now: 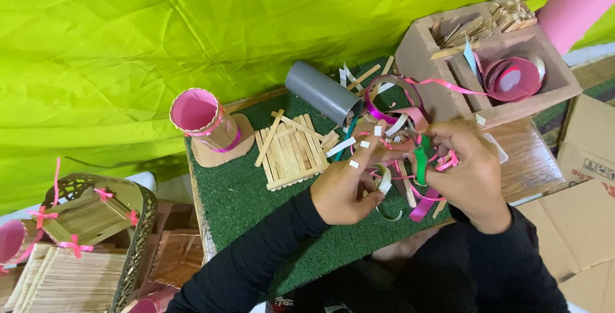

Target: The person is assembling and decorating a small wooden structure made of popsicle sticks, specifically cutting and applying small white adhesive strips to the frame.

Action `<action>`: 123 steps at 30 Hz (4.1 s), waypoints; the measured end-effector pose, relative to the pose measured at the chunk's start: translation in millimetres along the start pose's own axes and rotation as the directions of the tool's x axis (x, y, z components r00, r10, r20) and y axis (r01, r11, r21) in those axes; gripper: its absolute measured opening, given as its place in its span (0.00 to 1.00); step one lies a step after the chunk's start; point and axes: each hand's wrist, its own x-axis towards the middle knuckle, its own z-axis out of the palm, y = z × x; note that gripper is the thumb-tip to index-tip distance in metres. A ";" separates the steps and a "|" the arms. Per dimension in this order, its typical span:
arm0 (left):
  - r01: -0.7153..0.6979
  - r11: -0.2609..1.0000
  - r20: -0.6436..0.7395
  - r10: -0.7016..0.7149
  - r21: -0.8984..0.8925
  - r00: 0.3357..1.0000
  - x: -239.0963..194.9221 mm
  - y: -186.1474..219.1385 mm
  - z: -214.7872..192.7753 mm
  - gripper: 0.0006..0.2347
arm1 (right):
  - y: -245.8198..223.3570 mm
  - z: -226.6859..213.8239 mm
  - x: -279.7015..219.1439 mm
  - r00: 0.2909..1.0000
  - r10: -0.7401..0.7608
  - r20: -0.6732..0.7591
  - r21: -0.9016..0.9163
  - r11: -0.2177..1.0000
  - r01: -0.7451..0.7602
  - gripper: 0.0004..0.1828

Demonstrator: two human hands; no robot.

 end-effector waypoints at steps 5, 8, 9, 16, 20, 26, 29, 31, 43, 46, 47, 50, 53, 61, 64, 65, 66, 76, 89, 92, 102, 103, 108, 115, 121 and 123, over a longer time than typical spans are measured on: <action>-0.085 0.996 -0.013 0.086 0.025 0.996 -1.6 -9.6 3.3 0.47 | -33.2 -3.1 -1.1 0.986 0.143 -0.090 0.081 0.987 -0.136 0.20; -0.090 0.996 -0.053 0.092 0.029 0.994 0.3 -0.9 1.1 0.48 | -52.2 -0.5 -0.5 0.988 0.126 -0.086 0.289 0.952 -0.096 0.20; -0.040 0.999 -0.047 0.041 0.030 0.998 0.9 5.2 -0.9 0.48 | -57.5 1.7 -0.9 0.994 0.085 -0.073 0.415 0.909 -0.047 0.21; 0.000 0.997 -0.127 0.010 0.078 0.992 -6.1 -15.1 18.8 0.44 | -72.5 24.9 19.2 0.961 0.276 -0.004 0.595 0.773 -0.219 0.22; 0.010 0.996 -0.125 0.001 0.090 0.992 -4.3 -6.2 15.2 0.46 | -74.0 31.0 19.6 0.953 0.302 -0.034 0.594 0.773 -0.224 0.23; -0.018 0.992 -0.136 0.035 0.127 0.990 -1.4 10.6 3.8 0.45 | -72.3 37.1 12.2 0.955 0.271 -0.117 0.488 0.854 -0.182 0.23; -0.041 0.991 -0.151 0.060 0.124 0.987 -3.1 7.5 5.8 0.45 | -76.1 30.8 15.2 0.958 0.252 -0.139 0.427 0.888 -0.171 0.25; -0.054 0.992 -0.147 0.070 0.113 0.987 -4.4 3.2 8.8 0.46 | -75.1 24.1 15.1 0.958 0.242 -0.156 0.375 0.911 -0.169 0.26; -0.220 0.638 -0.213 0.089 -0.738 0.973 -4.9 16.8 -15.2 0.51 | -45.5 23.9 -10.5 0.972 0.225 0.073 0.642 0.735 -0.219 0.30; -0.216 0.691 -0.134 0.172 -0.690 0.976 -10.0 19.8 -34.1 0.44 | -30.3 13.9 -15.4 0.987 0.085 0.133 0.459 0.878 -0.137 0.24; -0.206 0.833 -0.182 0.129 -0.514 0.975 -10.9 21.0 -41.3 0.46 | -34.5 10.2 -12.8 0.992 0.080 0.096 0.449 0.886 -0.114 0.20; -0.163 0.946 -0.346 0.059 -0.279 0.936 -18.1 25.5 -61.4 0.47 | -24.3 -2.2 -10.8 0.990 0.130 0.051 0.270 0.953 -0.139 0.20; -0.154 0.965 -0.501 0.027 -0.214 0.865 -27.6 26.3 -75.0 0.44 | -10.9 -1.9 -3.3 0.958 0.241 0.153 -0.067 0.970 -0.233 0.22; -0.166 0.970 -0.601 0.026 -0.179 0.799 -38.8 10.7 -76.4 0.40 | 33.4 44.2 12.1 0.915 0.306 0.262 -0.640 0.765 -0.073 0.28; -0.129 0.981 -0.644 0.006 -0.145 0.765 -40.6 4.1 -73.4 0.38 | 15.0 43.4 21.6 0.928 0.218 0.304 -0.653 0.756 0.037 0.36; -0.106 0.986 -0.661 -0.004 -0.127 0.750 -40.2 2.4 -72.8 0.37 | 6.9 43.0 26.3 0.893 0.323 0.314 -0.616 0.785 -0.067 0.37; -0.084 0.990 -0.680 -0.013 -0.110 0.733 -39.7 0.6 -72.2 0.36 | -1.3 42.4 31.4 0.845 0.421 0.330 -0.579 0.797 -0.171 0.39; -0.123 0.991 -0.726 0.051 -0.046 0.686 -38.8 -27.5 -68.8 0.33 | 45.3 55.4 21.9 0.773 0.400 0.493 -0.679 0.732 0.055 0.11; -0.110 0.991 -0.693 0.028 -0.074 0.720 -36.1 -45.7 -70.9 0.28 | -5.5 66.7 34.4 0.846 -0.045 0.532 -0.369 0.886 0.280 0.02; -0.140 0.987 -0.692 0.050 -0.074 0.720 -35.4 -50.5 -71.7 0.29 | -8.1 95.8 32.6 0.811 -0.272 0.518 -0.263 0.851 0.454 0.03; -0.249 0.868 -0.530 -0.019 -0.429 0.848 -31.0 -52.4 -62.2 0.29 | -60.2 98.2 82.5 0.912 -0.411 0.015 0.131 0.905 0.405 0.08; -0.253 0.869 -0.523 -0.008 -0.425 0.853 -29.7 -50.0 -60.4 0.29 | -61.2 95.8 87.6 0.911 -0.412 0.003 0.123 0.904 0.408 0.08; -0.272 0.894 -0.580 0.017 -0.356 0.815 -29.7 -45.4 -56.0 0.24 | -55.8 90.4 92.0 0.907 -0.387 -0.167 0.226 0.880 0.417 0.05; -0.199 0.969 -0.798 0.002 -0.148 0.603 -31.8 -48.7 -64.0 0.18 | -29.1 102.0 75.9 0.720 -0.387 0.576 0.087 0.905 0.417 0.05; -0.172 0.976 -0.828 -0.016 -0.135 0.560 -26.4 -43.0 -61.6 0.14 | -0.9 126.5 53.5 0.668 -0.403 0.625 -0.168 0.767 0.620 0.04; -0.195 0.969 -0.820 -0.011 -0.149 0.572 -23.8 -38.4 -61.1 0.13 | 3.1 129.5 52.4 0.680 -0.430 0.594 -0.230 0.719 0.655 0.04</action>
